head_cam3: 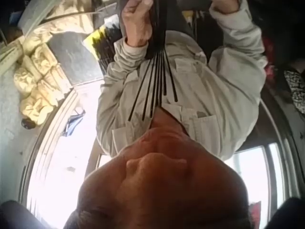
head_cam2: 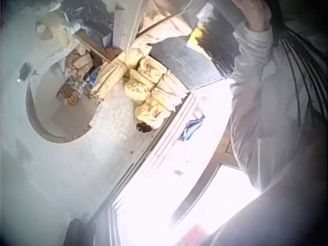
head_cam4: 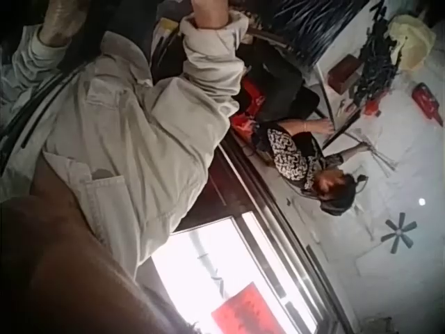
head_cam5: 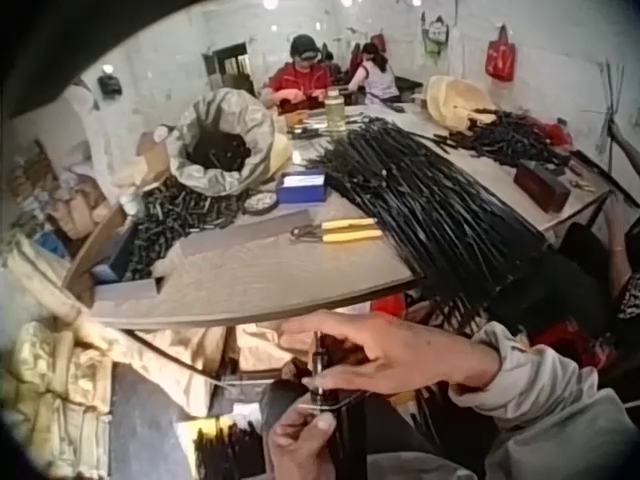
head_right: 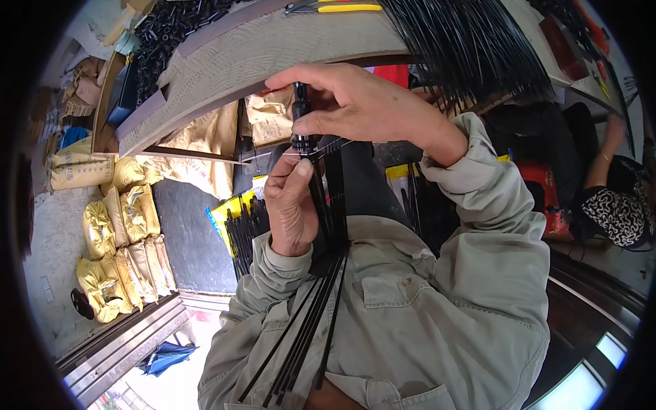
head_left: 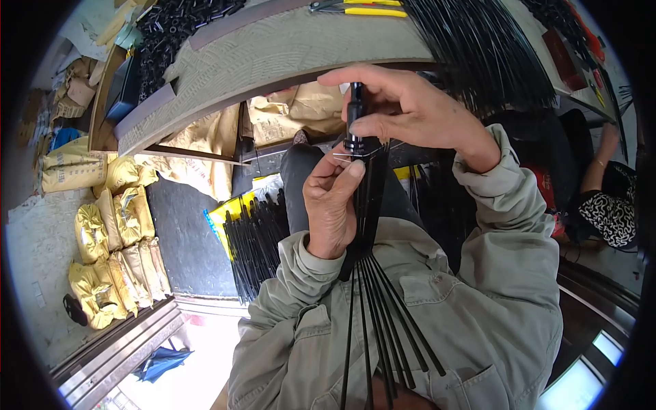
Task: Bundling and assembling cables with plastic connectors using pliers.
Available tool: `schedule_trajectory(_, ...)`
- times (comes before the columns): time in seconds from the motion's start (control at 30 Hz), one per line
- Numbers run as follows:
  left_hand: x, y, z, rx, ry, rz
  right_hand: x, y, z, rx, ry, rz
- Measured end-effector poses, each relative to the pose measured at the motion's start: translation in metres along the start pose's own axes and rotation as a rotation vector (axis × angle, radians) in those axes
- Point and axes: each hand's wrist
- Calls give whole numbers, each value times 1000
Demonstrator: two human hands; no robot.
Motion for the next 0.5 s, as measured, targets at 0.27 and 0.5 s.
schedule_trajectory(0.27, 2, -3, 0, -88, 4, -9, 3, -6, -17, -181, 437, 122)
schedule_trajectory(0.5, 3, -1, 4, -108, 22, -40, -2, -6, -26, -256, 441, 98)
Point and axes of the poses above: each hand's wrist, its own y-axis away from the middle knuckle, its own z-axis out of the back of the hand, x = y × z, and after that the axes turned 10 degrees about -y, right-handed
